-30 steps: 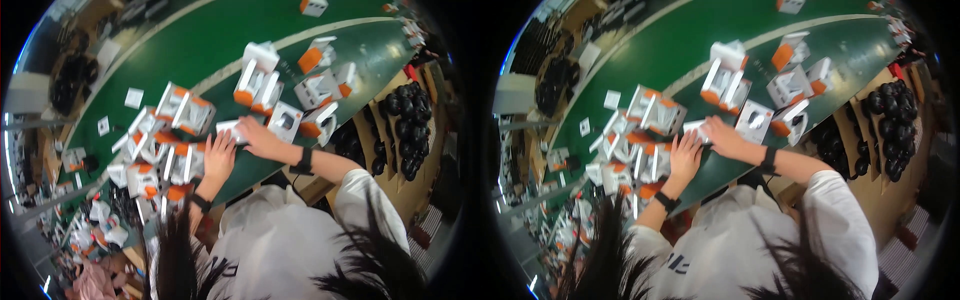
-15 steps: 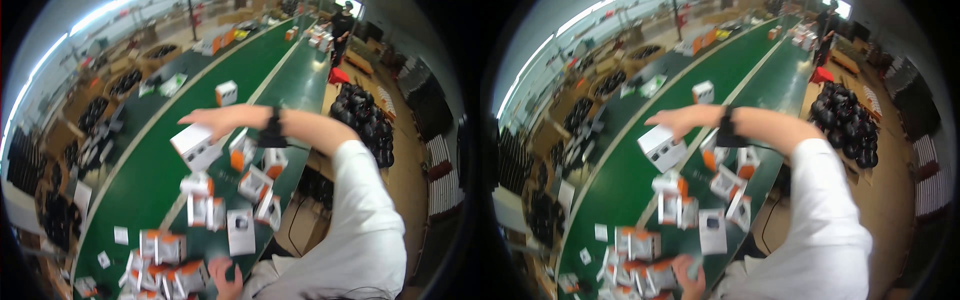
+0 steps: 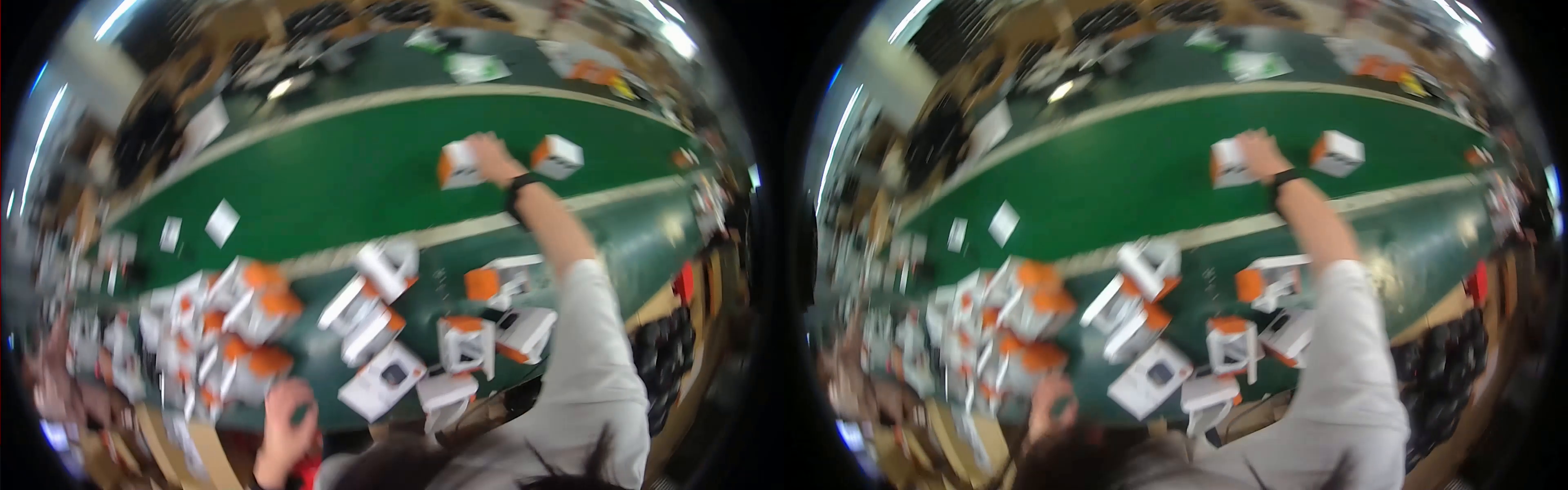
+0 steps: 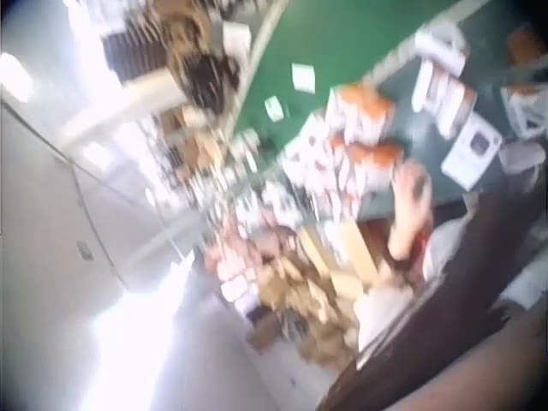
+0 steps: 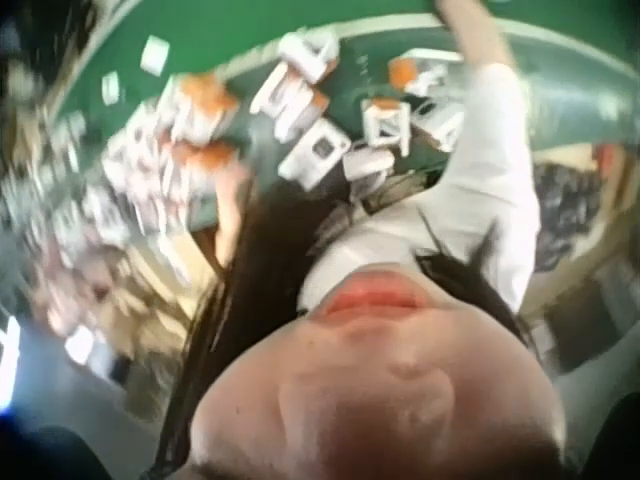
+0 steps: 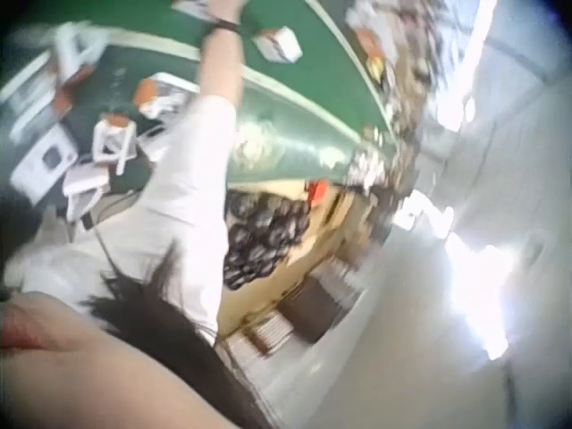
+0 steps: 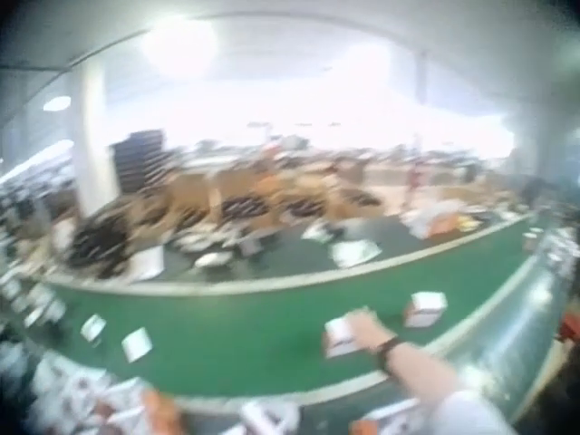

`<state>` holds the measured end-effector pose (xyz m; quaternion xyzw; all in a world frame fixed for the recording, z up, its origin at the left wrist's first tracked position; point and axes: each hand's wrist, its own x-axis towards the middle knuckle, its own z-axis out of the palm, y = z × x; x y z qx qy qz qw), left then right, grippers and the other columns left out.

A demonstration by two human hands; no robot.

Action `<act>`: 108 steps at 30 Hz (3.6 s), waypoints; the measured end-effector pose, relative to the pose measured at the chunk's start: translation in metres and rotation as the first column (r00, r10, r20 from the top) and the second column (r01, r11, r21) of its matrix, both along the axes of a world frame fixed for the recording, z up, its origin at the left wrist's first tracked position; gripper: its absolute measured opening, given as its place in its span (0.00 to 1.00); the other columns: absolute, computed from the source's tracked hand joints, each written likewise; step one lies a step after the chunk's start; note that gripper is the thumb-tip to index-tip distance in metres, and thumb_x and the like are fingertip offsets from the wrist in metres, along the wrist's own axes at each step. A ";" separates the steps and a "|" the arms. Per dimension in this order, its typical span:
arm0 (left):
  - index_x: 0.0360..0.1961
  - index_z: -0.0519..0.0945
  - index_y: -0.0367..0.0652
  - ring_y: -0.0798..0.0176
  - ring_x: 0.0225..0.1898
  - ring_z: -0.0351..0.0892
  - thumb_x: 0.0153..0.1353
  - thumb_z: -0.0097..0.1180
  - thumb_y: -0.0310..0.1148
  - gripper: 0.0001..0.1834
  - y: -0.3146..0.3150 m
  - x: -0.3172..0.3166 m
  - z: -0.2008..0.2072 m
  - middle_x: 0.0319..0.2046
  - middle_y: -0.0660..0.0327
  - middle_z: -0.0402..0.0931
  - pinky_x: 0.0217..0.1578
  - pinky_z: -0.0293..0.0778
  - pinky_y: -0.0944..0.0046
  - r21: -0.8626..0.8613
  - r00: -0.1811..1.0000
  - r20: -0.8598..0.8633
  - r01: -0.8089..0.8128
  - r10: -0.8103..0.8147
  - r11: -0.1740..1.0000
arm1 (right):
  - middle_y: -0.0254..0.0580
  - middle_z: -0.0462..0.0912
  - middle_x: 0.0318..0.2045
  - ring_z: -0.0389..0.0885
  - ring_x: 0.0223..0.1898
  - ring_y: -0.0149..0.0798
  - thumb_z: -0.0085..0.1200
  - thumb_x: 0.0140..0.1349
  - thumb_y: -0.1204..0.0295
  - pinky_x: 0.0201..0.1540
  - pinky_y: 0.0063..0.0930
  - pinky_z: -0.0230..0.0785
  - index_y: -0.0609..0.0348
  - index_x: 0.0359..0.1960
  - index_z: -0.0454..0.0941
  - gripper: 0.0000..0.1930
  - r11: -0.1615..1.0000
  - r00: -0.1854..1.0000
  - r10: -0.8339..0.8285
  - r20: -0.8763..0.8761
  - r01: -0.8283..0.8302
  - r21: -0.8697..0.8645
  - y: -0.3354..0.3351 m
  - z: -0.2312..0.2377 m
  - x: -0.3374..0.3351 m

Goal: The person is packaging small electronic devices into orange and white boxes on an assembly line.

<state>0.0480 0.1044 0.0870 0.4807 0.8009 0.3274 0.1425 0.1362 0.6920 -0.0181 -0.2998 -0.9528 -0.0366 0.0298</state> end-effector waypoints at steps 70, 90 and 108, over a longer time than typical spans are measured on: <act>0.41 0.76 0.39 0.42 0.32 0.75 0.56 0.47 0.28 0.12 0.019 -0.248 -0.037 0.31 0.46 0.76 0.32 0.72 0.53 -0.126 0.948 0.044 0.320 -0.317 0.939 | 0.37 0.78 0.26 0.78 0.31 0.41 0.49 0.48 0.74 0.30 0.34 0.71 0.54 0.31 0.72 0.07 0.739 0.826 0.531 -0.190 -0.561 -0.374 -0.439 0.031 -0.194; 0.45 0.66 0.44 0.43 0.34 0.75 0.51 0.55 0.30 0.19 0.003 -0.231 -0.057 0.33 0.48 0.75 0.33 0.72 0.51 -0.161 0.971 0.080 0.234 -0.223 0.959 | 0.38 0.75 0.27 0.77 0.29 0.41 0.52 0.54 0.63 0.28 0.33 0.71 0.50 0.33 0.78 0.08 0.528 0.641 0.745 -0.184 -0.735 -0.425 -0.431 0.042 -0.199; 0.41 0.66 0.39 0.45 0.37 0.75 0.43 0.64 0.33 0.25 0.016 -0.214 -0.056 0.36 0.50 0.73 0.34 0.73 0.52 -0.337 0.992 -0.026 0.105 -0.121 0.936 | 0.43 0.70 0.31 0.71 0.34 0.47 0.54 0.48 0.80 0.35 0.37 0.64 0.60 0.33 0.64 0.13 0.634 0.800 0.300 -0.520 -0.575 -0.518 -0.439 0.020 -0.173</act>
